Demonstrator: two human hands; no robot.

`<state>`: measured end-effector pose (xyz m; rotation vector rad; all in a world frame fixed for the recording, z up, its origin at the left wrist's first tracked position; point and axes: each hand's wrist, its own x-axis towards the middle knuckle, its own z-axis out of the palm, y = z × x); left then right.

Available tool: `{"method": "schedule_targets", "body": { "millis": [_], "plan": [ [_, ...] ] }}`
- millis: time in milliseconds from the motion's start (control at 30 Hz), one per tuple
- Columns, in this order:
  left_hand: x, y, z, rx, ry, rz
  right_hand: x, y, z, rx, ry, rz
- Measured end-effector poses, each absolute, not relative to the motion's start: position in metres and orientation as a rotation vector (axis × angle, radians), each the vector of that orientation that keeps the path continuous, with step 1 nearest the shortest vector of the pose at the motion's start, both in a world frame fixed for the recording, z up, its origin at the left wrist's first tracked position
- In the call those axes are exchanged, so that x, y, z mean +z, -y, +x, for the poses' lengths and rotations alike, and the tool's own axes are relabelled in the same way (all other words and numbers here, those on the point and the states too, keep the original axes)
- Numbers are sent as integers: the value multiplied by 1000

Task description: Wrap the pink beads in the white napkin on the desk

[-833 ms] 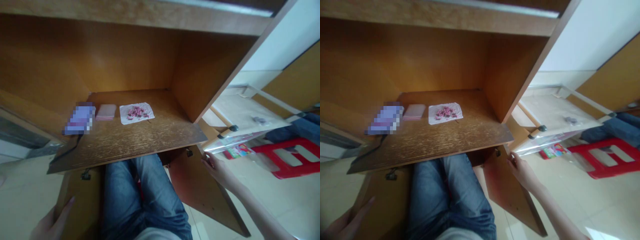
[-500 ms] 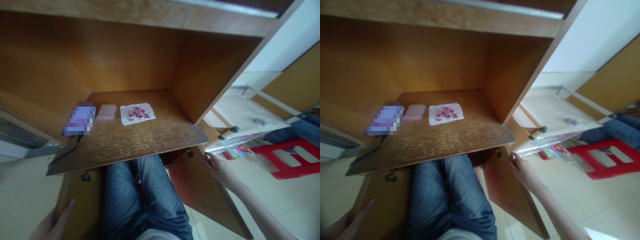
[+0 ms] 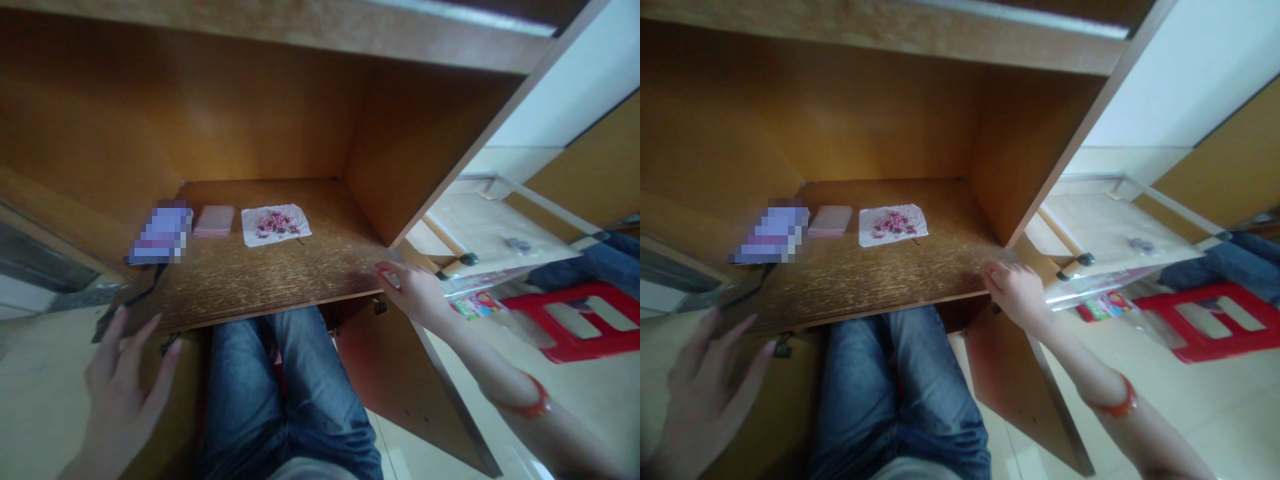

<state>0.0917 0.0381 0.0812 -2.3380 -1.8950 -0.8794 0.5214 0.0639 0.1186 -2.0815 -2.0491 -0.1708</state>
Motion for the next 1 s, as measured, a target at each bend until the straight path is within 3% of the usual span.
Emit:
{"method": "schedule_targets", "body": {
  "millis": [133, 300, 600, 1000],
  "plan": [
    [102, -80, 135, -817, 1537, -2452, 116, -113, 493, -128, 2155, -1840],
    [115, -142, 181, -799, 1428, -2510, 112, -170, 458, 44, 2237, -1518],
    [90, -247, 224, -563, 1476, -2661, 79, -250, 442, 63, 2329, -1297],
    [78, -294, 220, -712, 1744, -2512, 56, -288, 443, -41, 2156, -1183]
  ]
}}
